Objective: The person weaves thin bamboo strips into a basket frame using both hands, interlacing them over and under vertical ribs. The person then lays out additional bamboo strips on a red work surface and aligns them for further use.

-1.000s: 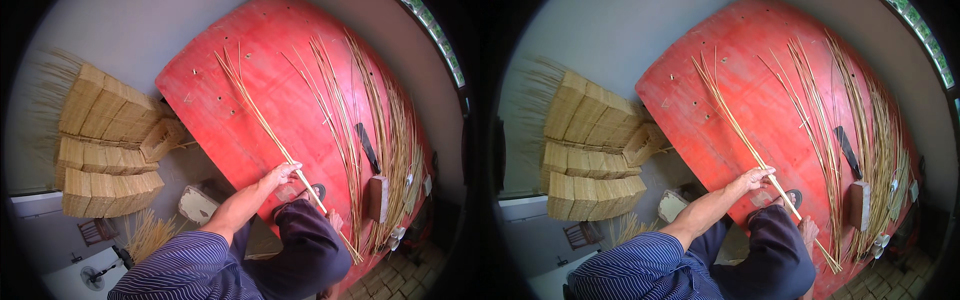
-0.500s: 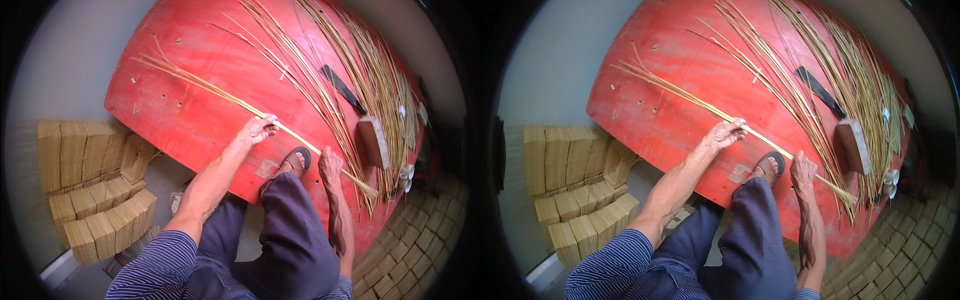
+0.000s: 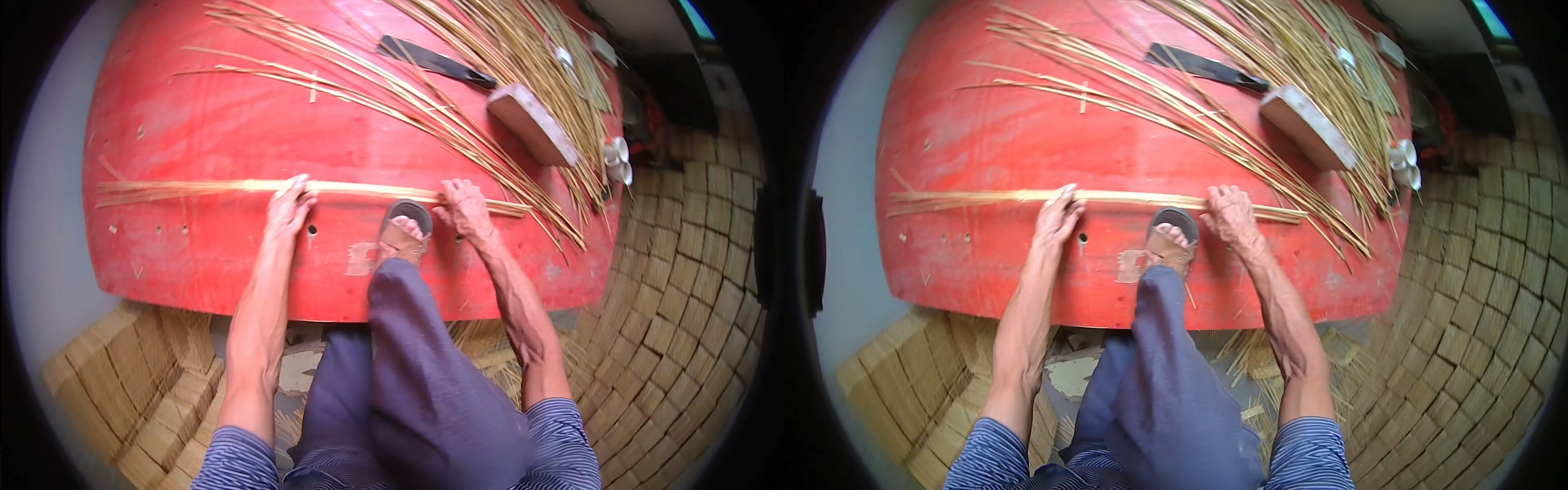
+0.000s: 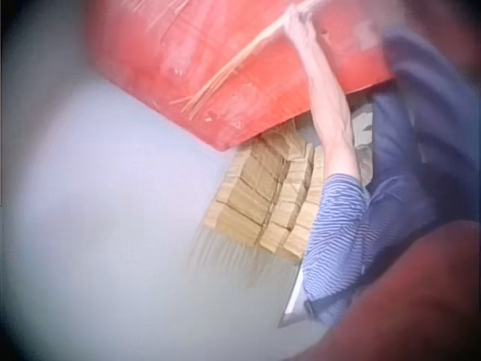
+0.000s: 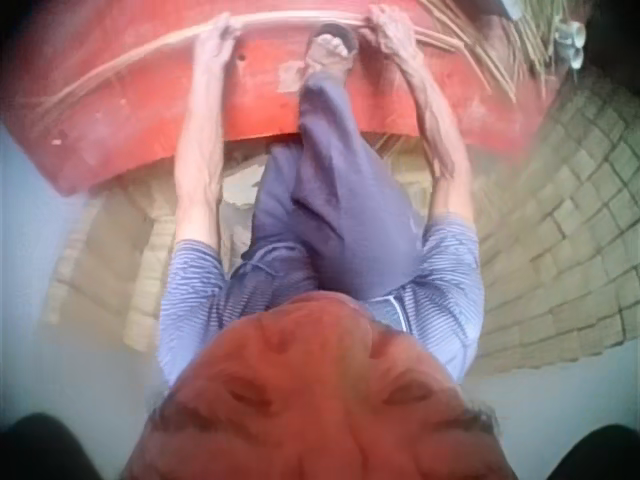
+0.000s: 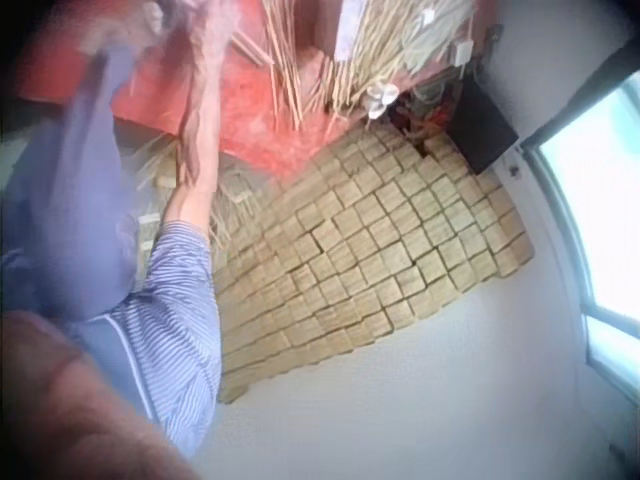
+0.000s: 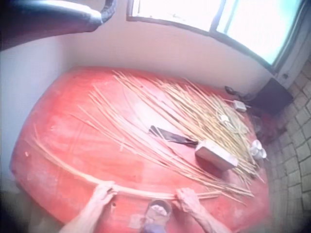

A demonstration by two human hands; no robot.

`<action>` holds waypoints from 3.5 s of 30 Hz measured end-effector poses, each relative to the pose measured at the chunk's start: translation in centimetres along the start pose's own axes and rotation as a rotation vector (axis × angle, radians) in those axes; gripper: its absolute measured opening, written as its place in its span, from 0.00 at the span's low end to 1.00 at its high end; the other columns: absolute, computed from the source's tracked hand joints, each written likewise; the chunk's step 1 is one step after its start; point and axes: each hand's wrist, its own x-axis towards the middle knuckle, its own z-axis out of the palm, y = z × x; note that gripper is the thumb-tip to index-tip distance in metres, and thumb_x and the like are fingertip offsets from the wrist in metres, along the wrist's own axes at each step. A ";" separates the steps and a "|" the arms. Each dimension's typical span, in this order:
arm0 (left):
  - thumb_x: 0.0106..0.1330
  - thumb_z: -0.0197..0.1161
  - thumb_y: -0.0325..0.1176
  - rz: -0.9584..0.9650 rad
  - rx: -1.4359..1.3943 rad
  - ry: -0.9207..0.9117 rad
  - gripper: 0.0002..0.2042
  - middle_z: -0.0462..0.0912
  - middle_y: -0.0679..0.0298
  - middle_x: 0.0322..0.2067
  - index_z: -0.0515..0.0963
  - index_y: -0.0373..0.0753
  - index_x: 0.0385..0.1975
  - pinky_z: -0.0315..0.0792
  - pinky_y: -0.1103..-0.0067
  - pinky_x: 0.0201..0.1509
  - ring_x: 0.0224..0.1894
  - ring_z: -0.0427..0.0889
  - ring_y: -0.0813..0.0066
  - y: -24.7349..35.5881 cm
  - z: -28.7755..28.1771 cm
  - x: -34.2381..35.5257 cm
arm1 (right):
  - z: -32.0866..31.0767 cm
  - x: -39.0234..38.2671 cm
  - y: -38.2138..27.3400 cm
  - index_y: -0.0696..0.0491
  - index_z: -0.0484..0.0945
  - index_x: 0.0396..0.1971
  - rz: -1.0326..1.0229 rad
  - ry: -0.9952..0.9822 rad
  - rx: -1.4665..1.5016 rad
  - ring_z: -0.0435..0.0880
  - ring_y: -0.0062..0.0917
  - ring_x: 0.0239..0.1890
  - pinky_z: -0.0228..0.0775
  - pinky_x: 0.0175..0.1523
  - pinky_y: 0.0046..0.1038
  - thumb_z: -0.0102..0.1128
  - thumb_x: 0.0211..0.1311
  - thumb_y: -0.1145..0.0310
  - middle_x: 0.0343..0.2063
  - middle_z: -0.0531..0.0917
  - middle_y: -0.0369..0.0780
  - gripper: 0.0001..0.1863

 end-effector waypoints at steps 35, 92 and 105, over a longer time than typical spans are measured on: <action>0.70 0.65 0.31 0.035 0.182 0.099 0.08 0.86 0.64 0.32 0.80 0.38 0.44 0.84 0.79 0.32 0.31 0.88 0.71 3.4 -9.8 -5.4 | 4.0 -7.2 -5.0 0.57 0.74 0.34 0.393 0.279 0.078 0.74 0.42 0.46 0.72 0.52 0.41 0.64 0.55 0.73 0.38 0.75 0.47 0.09; 0.61 0.63 0.21 0.723 1.212 0.271 0.06 0.77 0.54 0.31 0.75 0.33 0.36 0.77 0.70 0.37 0.32 0.81 0.62 -2.6 -2.7 -8.2 | 6.8 6.6 -16.0 0.54 0.73 0.33 -0.383 -0.176 0.076 0.78 0.41 0.39 0.72 0.42 0.41 0.55 0.53 0.74 0.33 0.76 0.45 0.07; 0.60 0.64 0.19 0.800 1.186 0.230 0.06 0.76 0.55 0.31 0.77 0.32 0.36 0.76 0.70 0.36 0.32 0.81 0.62 -2.7 -3.0 -8.5 | 6.6 8.1 -15.6 0.54 0.72 0.31 -0.255 -0.145 0.149 0.81 0.48 0.34 0.73 0.34 0.48 0.54 0.57 0.75 0.30 0.76 0.48 0.03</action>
